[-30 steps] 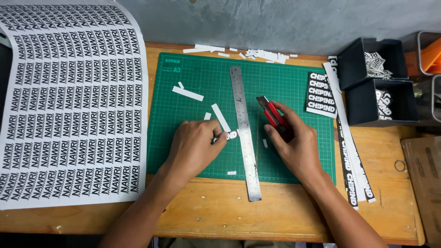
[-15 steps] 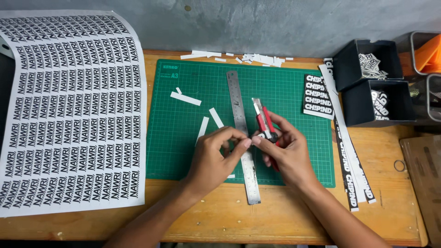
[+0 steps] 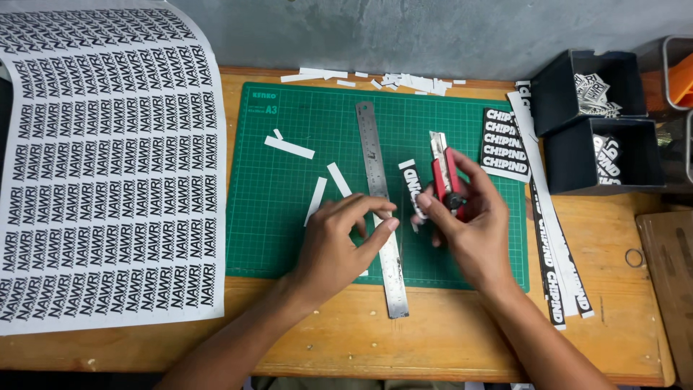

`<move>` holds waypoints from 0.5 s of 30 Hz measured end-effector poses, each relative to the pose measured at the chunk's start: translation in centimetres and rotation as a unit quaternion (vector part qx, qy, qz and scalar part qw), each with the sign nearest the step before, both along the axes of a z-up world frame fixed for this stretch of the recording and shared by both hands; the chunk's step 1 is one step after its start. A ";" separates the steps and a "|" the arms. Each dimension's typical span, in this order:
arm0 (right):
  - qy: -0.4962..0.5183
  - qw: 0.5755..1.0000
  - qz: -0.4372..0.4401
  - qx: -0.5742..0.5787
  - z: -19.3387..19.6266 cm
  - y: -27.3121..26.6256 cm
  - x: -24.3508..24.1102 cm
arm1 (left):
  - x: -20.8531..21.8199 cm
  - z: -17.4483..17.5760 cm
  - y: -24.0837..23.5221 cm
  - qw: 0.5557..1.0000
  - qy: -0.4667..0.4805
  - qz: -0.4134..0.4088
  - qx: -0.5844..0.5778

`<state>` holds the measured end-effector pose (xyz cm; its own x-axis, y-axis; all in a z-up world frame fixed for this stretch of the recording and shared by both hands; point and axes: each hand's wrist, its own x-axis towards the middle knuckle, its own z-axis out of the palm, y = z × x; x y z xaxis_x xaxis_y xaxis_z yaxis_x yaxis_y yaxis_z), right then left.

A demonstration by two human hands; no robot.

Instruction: The person uses a utility knife and a metal ruler to cut rectangular stickers from a printed sheet on a green cutting mat. They repeatedly align the ruler, cut the material, and move the cut pieces aside.

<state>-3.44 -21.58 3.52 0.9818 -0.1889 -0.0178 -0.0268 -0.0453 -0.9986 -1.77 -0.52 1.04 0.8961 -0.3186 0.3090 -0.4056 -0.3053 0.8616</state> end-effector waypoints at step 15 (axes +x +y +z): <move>0.172 0.940 0.139 -0.261 -1.9 -5.7 1.9 | -0.7 0.0 1.1 0.929 -0.084 -0.064 0.355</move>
